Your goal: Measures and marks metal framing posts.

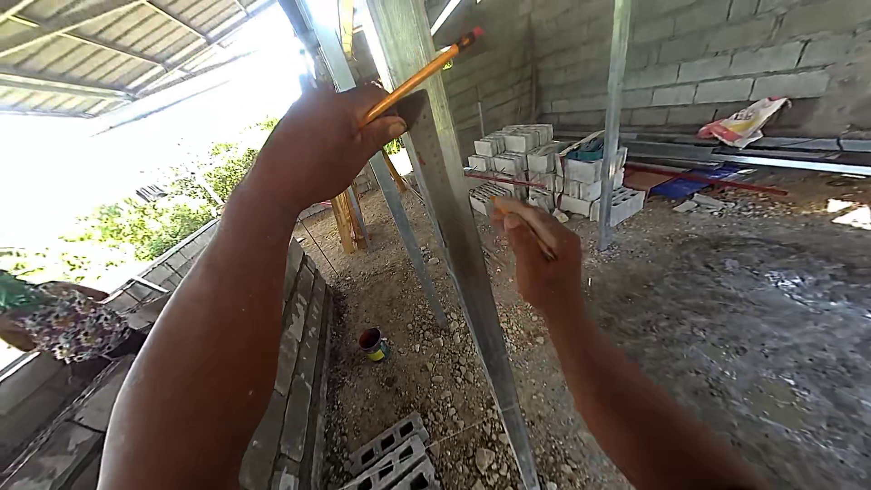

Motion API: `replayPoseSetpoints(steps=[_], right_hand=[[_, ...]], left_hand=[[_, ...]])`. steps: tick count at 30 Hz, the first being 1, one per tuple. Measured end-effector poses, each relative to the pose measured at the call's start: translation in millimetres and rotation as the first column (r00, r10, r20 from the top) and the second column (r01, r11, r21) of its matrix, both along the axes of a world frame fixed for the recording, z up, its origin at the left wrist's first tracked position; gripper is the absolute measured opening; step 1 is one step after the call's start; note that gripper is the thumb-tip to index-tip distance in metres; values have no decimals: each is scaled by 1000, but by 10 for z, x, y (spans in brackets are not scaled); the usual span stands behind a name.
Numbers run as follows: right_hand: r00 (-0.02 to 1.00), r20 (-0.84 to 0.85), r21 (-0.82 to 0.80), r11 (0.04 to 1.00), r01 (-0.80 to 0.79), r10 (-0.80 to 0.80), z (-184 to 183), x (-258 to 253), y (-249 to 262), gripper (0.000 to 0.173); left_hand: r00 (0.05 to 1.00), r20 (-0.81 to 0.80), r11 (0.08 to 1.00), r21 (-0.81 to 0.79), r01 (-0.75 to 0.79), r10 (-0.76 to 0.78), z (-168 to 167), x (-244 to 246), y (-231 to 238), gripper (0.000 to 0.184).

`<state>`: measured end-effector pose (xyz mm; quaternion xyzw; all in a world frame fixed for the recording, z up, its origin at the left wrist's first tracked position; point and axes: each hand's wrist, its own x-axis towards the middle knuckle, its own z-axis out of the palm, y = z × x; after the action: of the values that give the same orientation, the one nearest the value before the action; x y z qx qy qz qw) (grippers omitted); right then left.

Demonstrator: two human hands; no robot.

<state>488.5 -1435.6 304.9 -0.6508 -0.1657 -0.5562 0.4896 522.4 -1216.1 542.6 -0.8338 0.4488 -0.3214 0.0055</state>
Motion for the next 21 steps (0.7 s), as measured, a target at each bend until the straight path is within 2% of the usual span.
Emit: replayPoseSetpoints(steps=[3, 7, 16, 21], right_hand=[[980, 93, 53, 983, -179, 173, 527, -37, 81, 27], [958, 181, 84, 967, -239, 221, 879, 115, 202, 19], [949, 221, 119, 959, -257, 227, 909, 149, 267, 17], [968, 161, 120, 970, -212, 192, 878, 58, 295, 20]], left_hand=[[1000, -8, 1000, -5, -25, 25, -3, -13, -6, 33], [1000, -4, 1000, 0, -20, 20, -4, -5, 3, 32], [1000, 10, 1000, 2, -24, 24, -2, 5, 5, 32], [1000, 23, 1000, -4, -7, 7, -8, 3, 12, 32]])
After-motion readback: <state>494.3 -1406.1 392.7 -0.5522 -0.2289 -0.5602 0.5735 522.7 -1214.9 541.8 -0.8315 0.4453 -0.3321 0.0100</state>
